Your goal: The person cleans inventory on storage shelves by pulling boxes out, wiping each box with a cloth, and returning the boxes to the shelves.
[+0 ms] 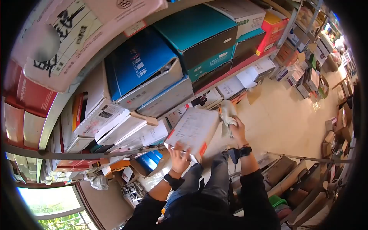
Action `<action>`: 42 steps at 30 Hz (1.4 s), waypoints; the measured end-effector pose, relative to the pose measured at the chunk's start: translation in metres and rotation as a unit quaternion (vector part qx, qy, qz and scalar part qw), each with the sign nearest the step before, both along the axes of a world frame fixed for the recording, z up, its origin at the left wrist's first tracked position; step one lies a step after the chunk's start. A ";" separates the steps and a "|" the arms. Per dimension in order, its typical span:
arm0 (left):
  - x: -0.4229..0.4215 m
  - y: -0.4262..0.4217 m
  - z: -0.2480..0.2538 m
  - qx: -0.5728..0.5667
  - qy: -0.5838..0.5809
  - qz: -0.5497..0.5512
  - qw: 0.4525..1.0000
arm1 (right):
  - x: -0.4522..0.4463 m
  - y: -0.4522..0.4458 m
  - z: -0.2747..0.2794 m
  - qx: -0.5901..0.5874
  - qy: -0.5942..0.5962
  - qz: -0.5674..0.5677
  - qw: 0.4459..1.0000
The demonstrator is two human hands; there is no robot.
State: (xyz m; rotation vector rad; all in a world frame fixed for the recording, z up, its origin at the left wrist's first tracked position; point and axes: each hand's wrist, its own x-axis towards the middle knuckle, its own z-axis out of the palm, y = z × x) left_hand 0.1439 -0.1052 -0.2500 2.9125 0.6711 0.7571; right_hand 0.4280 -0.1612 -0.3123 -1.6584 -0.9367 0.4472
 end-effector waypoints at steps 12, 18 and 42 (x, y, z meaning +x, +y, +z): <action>-0.015 0.008 -0.007 -0.777 -0.427 0.276 0.371 | -0.139 0.001 0.001 0.048 0.695 0.058 0.716; 0.021 0.039 -0.011 -0.821 -0.517 0.114 0.214 | -0.096 0.048 0.047 0.076 0.477 0.007 0.876; 0.176 0.122 -0.090 -0.851 -0.190 0.255 0.419 | 0.040 -0.124 0.034 -0.035 0.543 -0.168 0.822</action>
